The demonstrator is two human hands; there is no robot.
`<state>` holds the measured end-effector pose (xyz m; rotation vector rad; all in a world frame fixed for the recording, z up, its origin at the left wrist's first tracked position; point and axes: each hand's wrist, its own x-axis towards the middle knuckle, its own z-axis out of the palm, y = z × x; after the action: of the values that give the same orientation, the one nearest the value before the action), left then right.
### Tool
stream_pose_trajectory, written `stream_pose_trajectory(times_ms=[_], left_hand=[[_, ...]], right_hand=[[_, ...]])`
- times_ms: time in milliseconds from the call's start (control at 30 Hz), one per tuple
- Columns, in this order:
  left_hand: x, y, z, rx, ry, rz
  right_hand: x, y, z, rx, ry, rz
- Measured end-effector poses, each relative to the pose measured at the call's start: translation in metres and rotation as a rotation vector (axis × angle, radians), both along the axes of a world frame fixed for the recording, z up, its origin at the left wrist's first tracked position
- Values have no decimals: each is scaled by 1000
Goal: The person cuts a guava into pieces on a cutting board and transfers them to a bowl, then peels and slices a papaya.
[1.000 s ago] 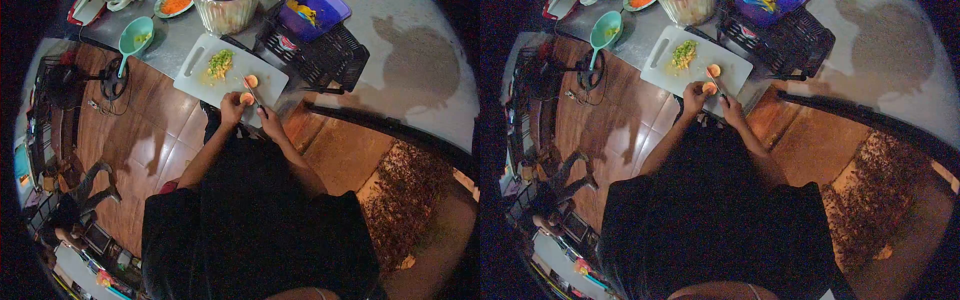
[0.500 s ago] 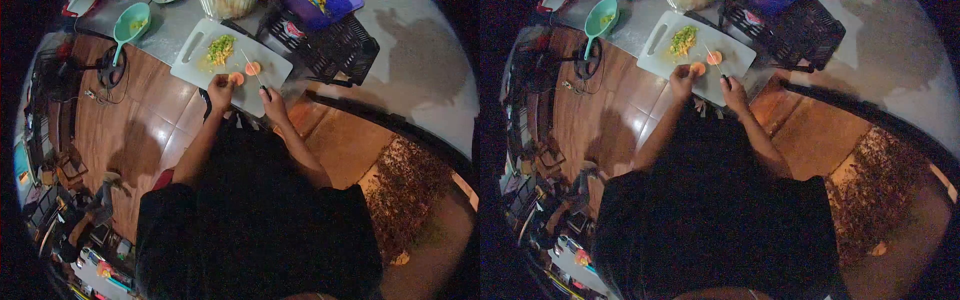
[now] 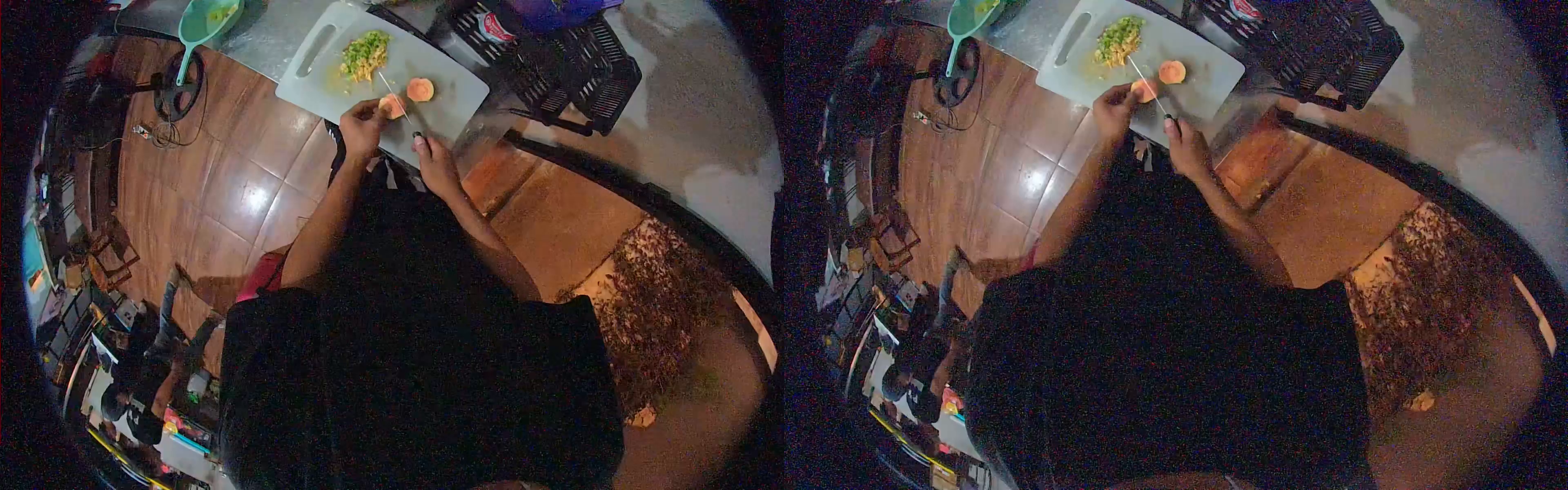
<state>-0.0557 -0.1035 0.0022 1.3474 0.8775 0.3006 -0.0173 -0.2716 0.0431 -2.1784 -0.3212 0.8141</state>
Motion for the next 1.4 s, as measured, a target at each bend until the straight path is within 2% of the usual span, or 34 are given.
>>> stream_pose_trajectory(times_ms=[67, 300, 500, 667, 767, 900, 967, 1067, 1200, 1267, 1400], left_hand=[[2, 0, -1, -42, -42, 70], [1, 2, 10, -42, -32, 43], [1, 1, 7, 22, -31, 44], [-1, 2, -3, -49, -42, 55], [1, 2, 18, -7, 9, 31], [3, 1, 8, 27, -13, 48], [0, 2, 0, -41, -30, 43], [1, 2, 7, 51, 5, 43], [4, 3, 21, 23, 77, 37], [5, 4, 24, 69, 106, 25], [2, 4, 8, 63, 88, 39]], right_hand=[[-1, 5, 0, -4, -21, -21], [-3, 3, -8, -4, 16, 10], [-6, 2, -17, -1, -51, 50], [-13, 3, -29, -40, -160, 56], [-17, 1, -33, -42, -198, 54], [-13, 5, -19, -104, -163, 104], [-16, 5, -20, -63, -152, 70], [-17, 6, -19, -65, -125, 32], [-14, 6, -18, -58, -145, 30], [-10, 9, -12, -117, -54, 37], [-12, 8, -16, -76, -60, 40]])
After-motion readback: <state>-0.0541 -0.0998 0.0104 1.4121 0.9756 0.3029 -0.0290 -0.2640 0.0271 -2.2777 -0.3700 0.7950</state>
